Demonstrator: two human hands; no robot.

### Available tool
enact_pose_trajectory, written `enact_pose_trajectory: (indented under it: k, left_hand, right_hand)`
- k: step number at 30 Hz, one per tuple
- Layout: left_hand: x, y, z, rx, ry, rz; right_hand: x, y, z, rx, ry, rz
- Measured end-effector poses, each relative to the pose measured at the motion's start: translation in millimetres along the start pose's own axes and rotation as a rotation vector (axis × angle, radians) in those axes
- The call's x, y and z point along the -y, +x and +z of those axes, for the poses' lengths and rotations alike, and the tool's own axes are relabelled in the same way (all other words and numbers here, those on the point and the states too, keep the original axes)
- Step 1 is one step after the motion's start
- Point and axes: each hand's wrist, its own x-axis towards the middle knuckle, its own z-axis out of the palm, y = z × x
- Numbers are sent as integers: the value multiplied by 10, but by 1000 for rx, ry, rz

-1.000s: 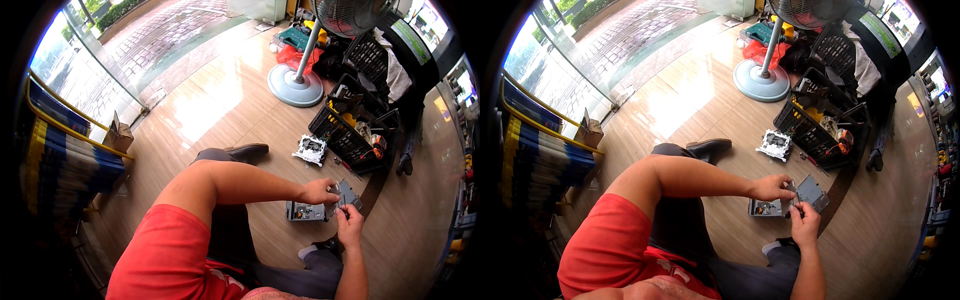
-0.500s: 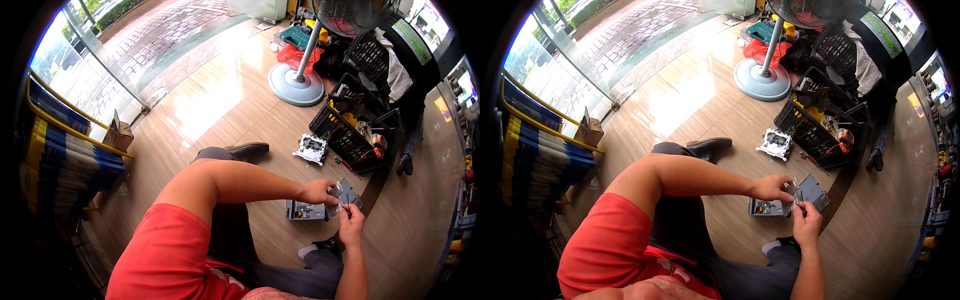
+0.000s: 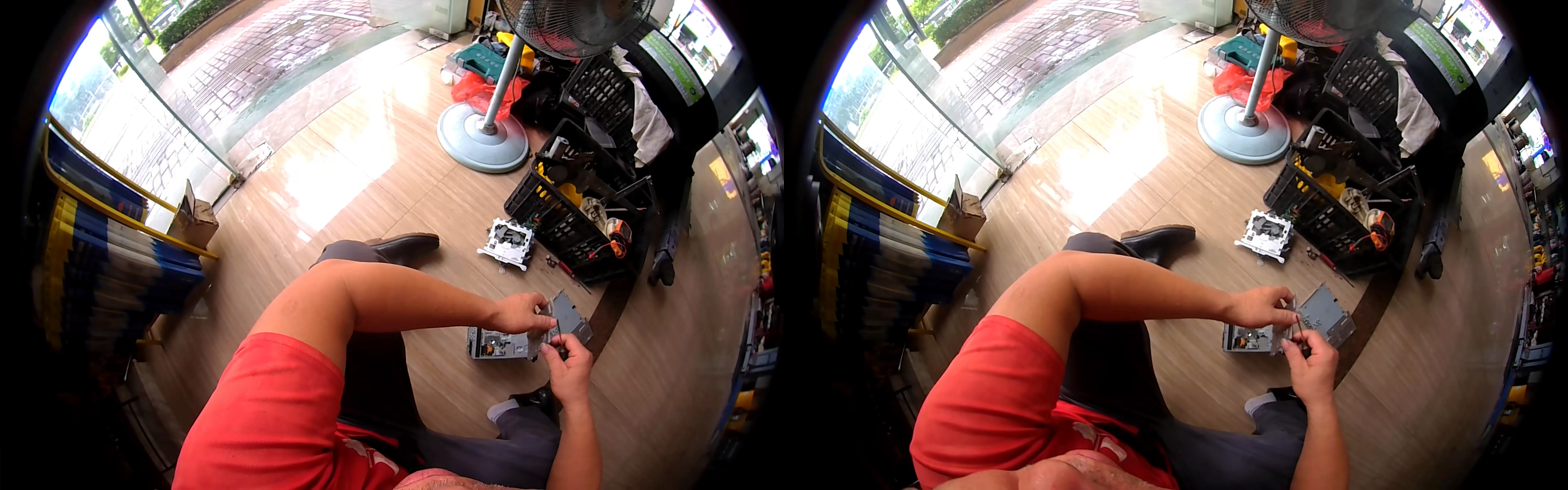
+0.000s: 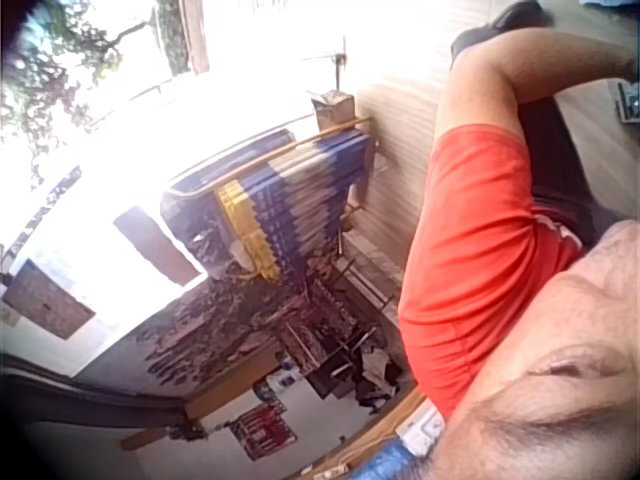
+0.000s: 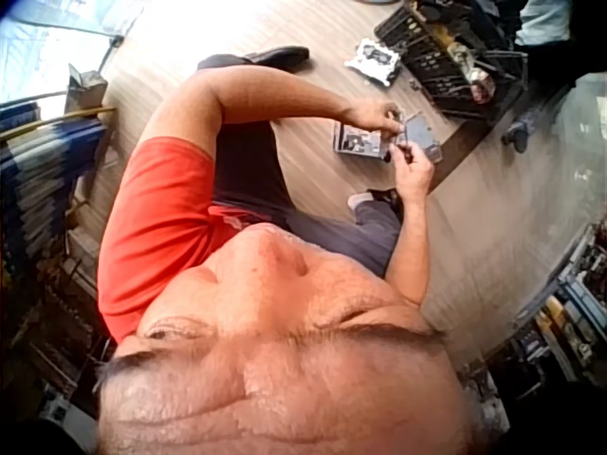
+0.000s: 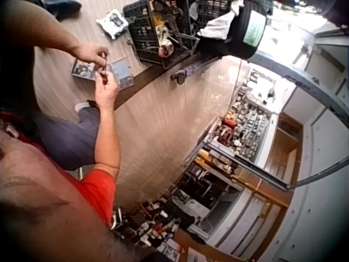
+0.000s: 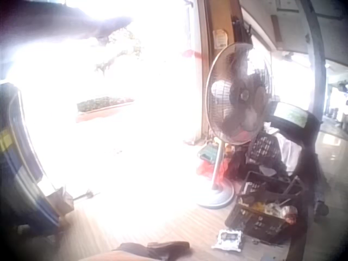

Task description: The person disassembles a radio by hand, removing metal casing components and inspecting the circuit board inside.

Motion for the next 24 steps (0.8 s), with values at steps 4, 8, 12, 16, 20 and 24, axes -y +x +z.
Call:
enact_pose_trajectory:
  k: [4,8,12,16,20,24]
  left_hand:
    - [0,-2,6,-27,49,21]
    - [-36,-12,-25,3,49,12]
    - [-32,1,-20,13,20,-1]
    - [-27,-7,-11,-5,-18,-5]
    - [-34,-14,-25,3,-27,-1]
    - [6,9,-21,10,-49,-1]
  right_hand:
    - [-25,-1,19,-25,1,-18]
    - [-5,-8,25,-18,2,-23]
    - [24,-5,25,-24,-15,-40]
    - [16,-5,22,-30,-21,-26]
    - [8,-1,16,-51,-40,-26]
    - [-18,0,20,-61,-38,-60]
